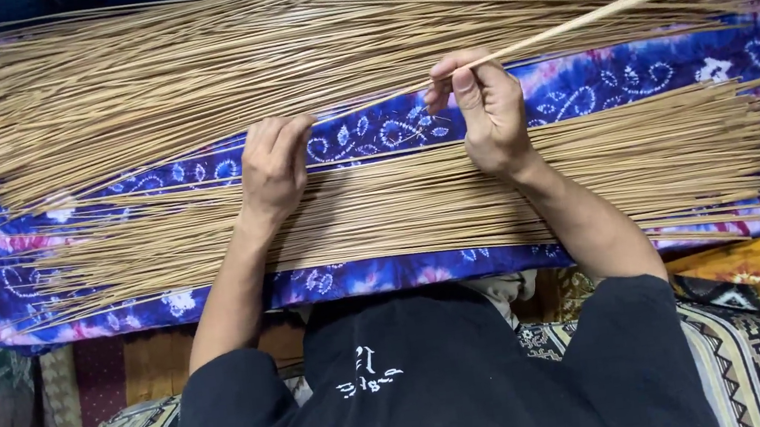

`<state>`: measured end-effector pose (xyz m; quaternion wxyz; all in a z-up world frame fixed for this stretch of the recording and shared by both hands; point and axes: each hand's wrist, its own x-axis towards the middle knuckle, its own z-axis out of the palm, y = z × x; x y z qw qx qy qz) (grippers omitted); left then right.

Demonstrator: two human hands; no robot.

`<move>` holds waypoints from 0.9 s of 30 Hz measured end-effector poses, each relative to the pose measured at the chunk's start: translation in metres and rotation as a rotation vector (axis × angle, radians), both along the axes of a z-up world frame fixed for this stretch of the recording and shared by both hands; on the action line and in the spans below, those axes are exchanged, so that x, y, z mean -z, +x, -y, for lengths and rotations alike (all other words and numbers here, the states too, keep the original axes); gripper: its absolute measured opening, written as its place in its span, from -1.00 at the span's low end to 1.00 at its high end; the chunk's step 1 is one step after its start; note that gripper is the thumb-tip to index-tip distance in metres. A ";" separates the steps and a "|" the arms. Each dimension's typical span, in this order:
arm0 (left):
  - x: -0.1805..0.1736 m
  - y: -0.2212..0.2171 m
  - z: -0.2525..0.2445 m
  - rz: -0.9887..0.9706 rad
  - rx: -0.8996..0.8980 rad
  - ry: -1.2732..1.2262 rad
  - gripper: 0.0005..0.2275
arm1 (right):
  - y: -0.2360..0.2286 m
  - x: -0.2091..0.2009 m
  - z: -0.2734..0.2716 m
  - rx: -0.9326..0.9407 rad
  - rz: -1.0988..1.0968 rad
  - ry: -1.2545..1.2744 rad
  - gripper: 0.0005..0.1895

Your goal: A person is sorting and aligning a large quantity of thin wooden sticks on a patterned surface.

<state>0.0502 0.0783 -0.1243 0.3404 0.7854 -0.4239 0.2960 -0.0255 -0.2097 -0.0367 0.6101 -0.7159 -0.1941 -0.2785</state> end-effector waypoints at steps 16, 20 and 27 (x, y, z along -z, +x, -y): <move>0.014 0.016 -0.063 0.047 -0.307 0.299 -0.79 | 0.019 0.036 0.011 0.021 -0.105 0.025 -0.76; 0.001 0.016 -0.059 0.205 -0.491 0.578 -0.71 | 0.017 0.046 0.013 0.007 -0.239 0.054 -0.84; -0.043 0.013 -0.042 0.382 -0.490 0.642 -0.69 | 0.023 0.083 0.018 0.090 -0.353 0.239 -0.88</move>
